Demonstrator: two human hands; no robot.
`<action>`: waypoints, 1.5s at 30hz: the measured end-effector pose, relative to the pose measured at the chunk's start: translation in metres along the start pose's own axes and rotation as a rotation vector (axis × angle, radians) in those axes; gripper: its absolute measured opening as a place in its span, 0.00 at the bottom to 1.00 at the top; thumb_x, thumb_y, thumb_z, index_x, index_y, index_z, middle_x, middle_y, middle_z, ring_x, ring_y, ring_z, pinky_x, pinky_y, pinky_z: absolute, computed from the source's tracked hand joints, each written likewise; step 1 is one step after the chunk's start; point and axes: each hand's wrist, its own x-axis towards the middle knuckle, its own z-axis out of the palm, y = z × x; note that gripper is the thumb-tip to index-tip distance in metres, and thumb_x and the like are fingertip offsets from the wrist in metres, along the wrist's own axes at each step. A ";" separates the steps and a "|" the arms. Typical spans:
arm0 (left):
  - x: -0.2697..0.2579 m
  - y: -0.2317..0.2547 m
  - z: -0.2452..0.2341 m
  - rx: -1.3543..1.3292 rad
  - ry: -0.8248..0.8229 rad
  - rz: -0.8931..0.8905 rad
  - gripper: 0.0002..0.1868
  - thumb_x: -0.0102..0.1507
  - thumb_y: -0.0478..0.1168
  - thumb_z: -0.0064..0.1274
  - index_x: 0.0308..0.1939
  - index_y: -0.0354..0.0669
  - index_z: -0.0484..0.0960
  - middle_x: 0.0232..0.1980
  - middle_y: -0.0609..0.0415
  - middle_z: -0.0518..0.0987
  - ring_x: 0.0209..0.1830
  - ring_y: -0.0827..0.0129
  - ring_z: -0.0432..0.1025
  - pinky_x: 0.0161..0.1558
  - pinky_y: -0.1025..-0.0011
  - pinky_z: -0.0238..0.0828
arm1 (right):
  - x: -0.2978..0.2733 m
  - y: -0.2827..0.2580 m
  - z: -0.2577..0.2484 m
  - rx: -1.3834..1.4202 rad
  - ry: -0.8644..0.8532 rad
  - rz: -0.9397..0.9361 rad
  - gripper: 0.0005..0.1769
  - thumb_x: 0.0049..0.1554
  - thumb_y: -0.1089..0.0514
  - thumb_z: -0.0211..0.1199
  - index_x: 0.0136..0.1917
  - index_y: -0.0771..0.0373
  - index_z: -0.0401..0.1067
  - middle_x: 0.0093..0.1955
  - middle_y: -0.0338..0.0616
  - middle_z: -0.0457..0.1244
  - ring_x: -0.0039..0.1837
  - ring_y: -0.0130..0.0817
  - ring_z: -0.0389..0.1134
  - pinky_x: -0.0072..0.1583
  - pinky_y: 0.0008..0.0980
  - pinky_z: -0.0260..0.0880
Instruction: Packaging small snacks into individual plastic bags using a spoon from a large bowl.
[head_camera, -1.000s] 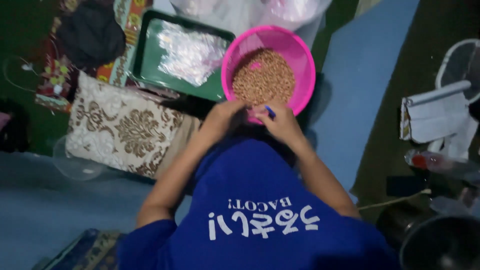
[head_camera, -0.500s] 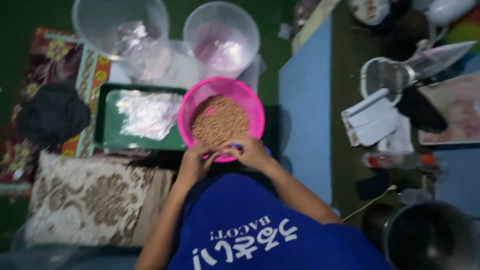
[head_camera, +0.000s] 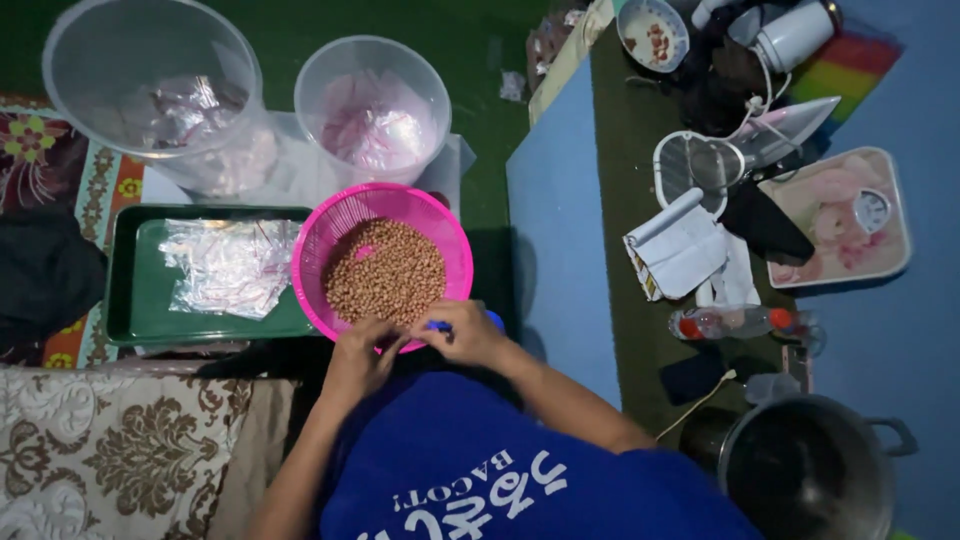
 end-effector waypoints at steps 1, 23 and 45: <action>0.000 -0.007 -0.003 0.000 0.003 0.007 0.04 0.59 0.40 0.65 0.30 0.48 0.86 0.27 0.54 0.81 0.29 0.57 0.79 0.33 0.63 0.76 | 0.002 -0.002 0.002 -0.005 0.003 -0.005 0.04 0.56 0.51 0.71 0.41 0.50 0.79 0.37 0.37 0.70 0.40 0.42 0.73 0.44 0.33 0.73; -0.049 -0.039 -0.049 -0.038 0.038 -0.263 0.14 0.58 0.45 0.68 0.46 0.50 0.87 0.35 0.46 0.86 0.40 0.48 0.81 0.43 0.56 0.78 | 0.023 0.063 0.059 0.432 0.178 0.520 0.06 0.57 0.57 0.67 0.49 0.56 0.77 0.39 0.41 0.68 0.38 0.27 0.65 0.40 0.26 0.65; -0.063 0.014 0.023 0.076 -0.198 -0.318 0.16 0.58 0.43 0.60 0.49 0.44 0.84 0.47 0.50 0.85 0.43 0.53 0.80 0.45 0.61 0.77 | 0.105 -0.052 -0.174 0.092 1.437 -0.788 0.11 0.74 0.55 0.49 0.67 0.60 0.61 0.37 0.49 0.57 0.33 0.33 0.55 0.31 0.26 0.49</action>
